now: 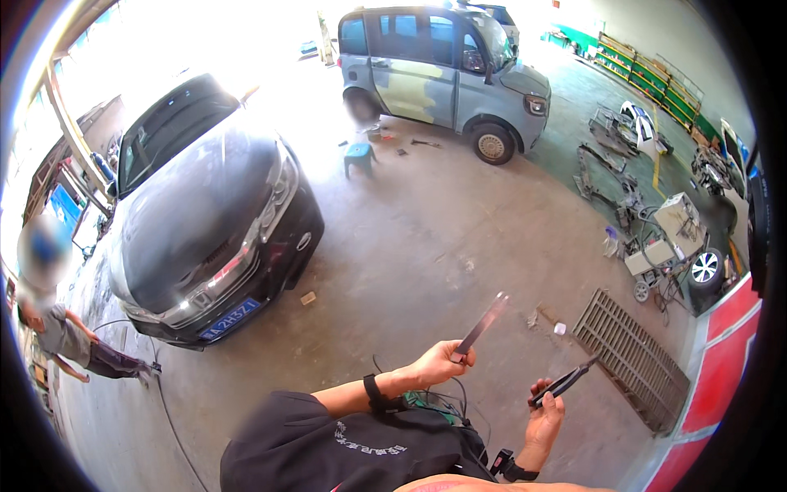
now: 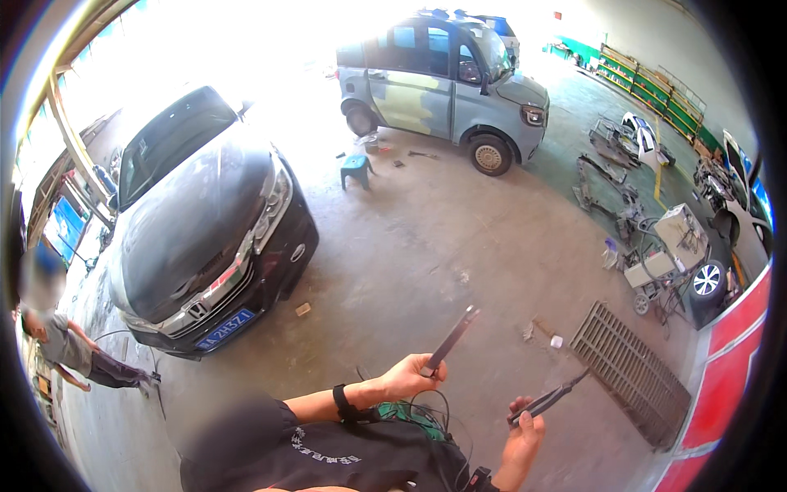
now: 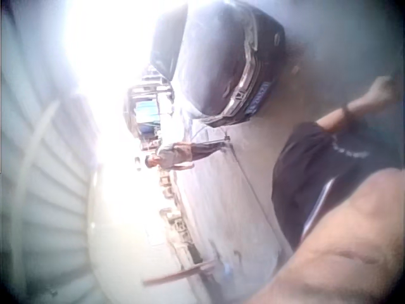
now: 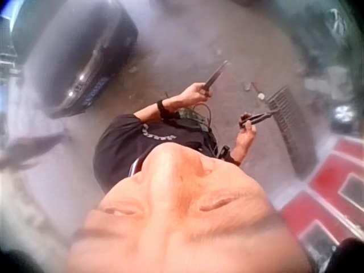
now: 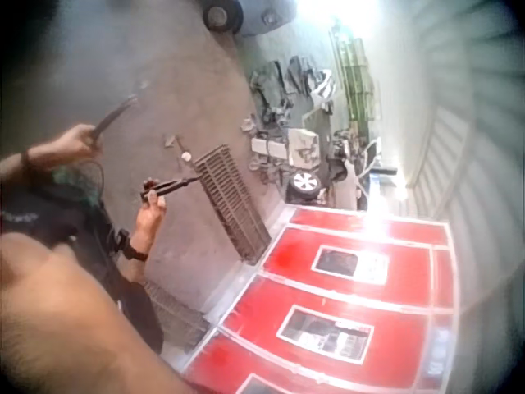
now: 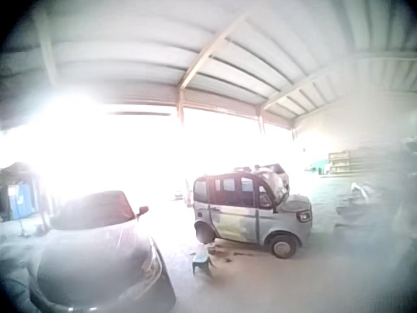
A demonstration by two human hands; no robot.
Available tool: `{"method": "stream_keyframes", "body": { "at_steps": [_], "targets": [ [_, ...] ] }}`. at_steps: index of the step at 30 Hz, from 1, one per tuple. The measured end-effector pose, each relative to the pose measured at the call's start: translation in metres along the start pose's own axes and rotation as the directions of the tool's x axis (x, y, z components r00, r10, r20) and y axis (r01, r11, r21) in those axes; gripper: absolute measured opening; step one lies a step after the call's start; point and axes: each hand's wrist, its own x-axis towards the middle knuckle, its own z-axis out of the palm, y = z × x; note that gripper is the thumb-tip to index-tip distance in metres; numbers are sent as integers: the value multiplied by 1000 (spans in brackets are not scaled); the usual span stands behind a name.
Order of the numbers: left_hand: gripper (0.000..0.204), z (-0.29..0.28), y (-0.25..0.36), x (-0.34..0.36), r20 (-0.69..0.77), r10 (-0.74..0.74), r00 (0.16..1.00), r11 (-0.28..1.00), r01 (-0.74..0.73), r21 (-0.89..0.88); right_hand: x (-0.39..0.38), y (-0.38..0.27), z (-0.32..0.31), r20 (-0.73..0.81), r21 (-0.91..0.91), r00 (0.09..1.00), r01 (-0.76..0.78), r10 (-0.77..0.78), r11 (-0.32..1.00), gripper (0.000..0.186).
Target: The person handles a small metal component and a wire at a tool rack, using pliers to manipulate the wire and attaching it to the component while standing in a service bay.
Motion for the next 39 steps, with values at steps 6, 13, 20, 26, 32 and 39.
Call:
{"method": "stream_keyframes", "body": {
  "at_steps": [6, 13, 20, 26, 32, 39],
  "targets": [
    [11, -24, 30, 131, -19, -29, 999, 997, 28, -67, 128, -44, 44, 102, -32, 994, 31, -28, 999, 58],
    [11, -59, 63, 313, 80, -5, 997, 996, 12, -89, 279, -66, 74, 16, -69, 997, 71, -70, 995, 59],
    [18, -69, 137, 474, 301, 18, 954, 994, 16, -111, 398, -117, 98, -65, -64, 995, 72, -76, 995, 66],
    [19, -95, 152, 614, 270, -15, 963, 997, 36, -72, 536, -112, 94, -97, 13, 994, 58, -57, 998, 57],
    [18, -102, 179, 790, 215, -2, 977, 997, 19, -77, 722, -140, 90, -57, 19, 998, 39, -38, 999, 54],
    [26, -101, 244, 955, 198, -57, 979, 994, 74, -79, 926, -227, 122, 28, -7, 999, 38, -38, 999, 57]
  ]
}}
